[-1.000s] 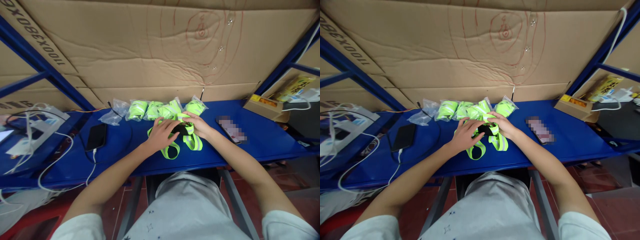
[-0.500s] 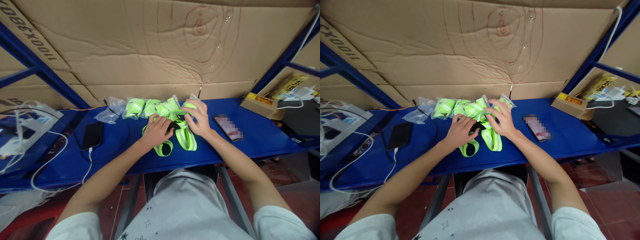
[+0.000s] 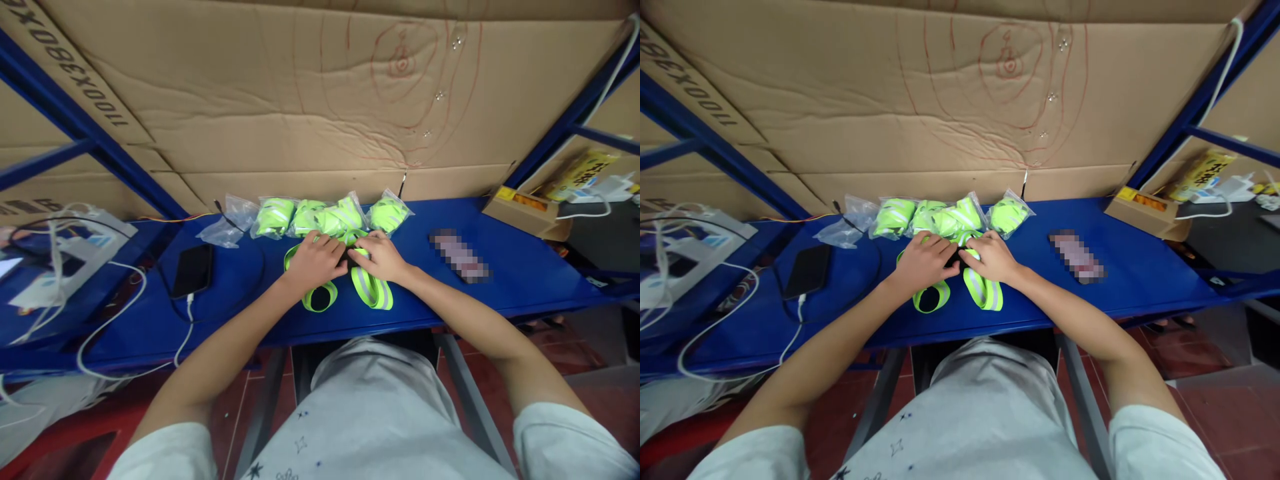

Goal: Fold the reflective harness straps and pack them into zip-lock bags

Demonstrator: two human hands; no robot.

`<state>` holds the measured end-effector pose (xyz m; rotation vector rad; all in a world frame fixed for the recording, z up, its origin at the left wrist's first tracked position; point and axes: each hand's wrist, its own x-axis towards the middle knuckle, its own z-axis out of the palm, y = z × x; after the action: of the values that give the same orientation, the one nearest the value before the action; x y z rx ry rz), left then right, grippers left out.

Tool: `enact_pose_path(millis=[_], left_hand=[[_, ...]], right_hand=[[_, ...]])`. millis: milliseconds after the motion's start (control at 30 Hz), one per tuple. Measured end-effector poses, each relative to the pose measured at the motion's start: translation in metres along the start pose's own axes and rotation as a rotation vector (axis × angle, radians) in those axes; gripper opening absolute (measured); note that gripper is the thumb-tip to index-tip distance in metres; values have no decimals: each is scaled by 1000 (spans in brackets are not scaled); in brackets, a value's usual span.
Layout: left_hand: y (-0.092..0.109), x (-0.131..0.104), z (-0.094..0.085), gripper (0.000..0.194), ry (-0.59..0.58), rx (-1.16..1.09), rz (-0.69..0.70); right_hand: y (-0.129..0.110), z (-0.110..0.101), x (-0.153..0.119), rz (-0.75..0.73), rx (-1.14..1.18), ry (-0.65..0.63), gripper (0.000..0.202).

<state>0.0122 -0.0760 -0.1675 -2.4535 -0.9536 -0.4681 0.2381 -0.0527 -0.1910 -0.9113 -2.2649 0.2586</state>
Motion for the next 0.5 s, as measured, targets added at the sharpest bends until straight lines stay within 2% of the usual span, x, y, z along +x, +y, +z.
enact_pose_path(millis=[133,233,300,400,433,500], left_hand=[[-3,0,2,26,-39,-86,-4],[-10,0,4,28,-38,-181,-56],[-17,-1,4,41,-36,-251,-96],[-24,-4,4,73,-41,-333,-143],[-24,-5,4,75,-32,-385,-170],[-23,-6,4,60,12,-518,-240]], right_hand=[[-4,-2,2,28,65,5,38],[-4,-8,3,86,132,57,42],[-2,-16,4,133,187,103,44],[6,-27,7,212,290,192,50],[10,-31,8,244,325,237,53],[22,-37,11,312,396,344,57]])
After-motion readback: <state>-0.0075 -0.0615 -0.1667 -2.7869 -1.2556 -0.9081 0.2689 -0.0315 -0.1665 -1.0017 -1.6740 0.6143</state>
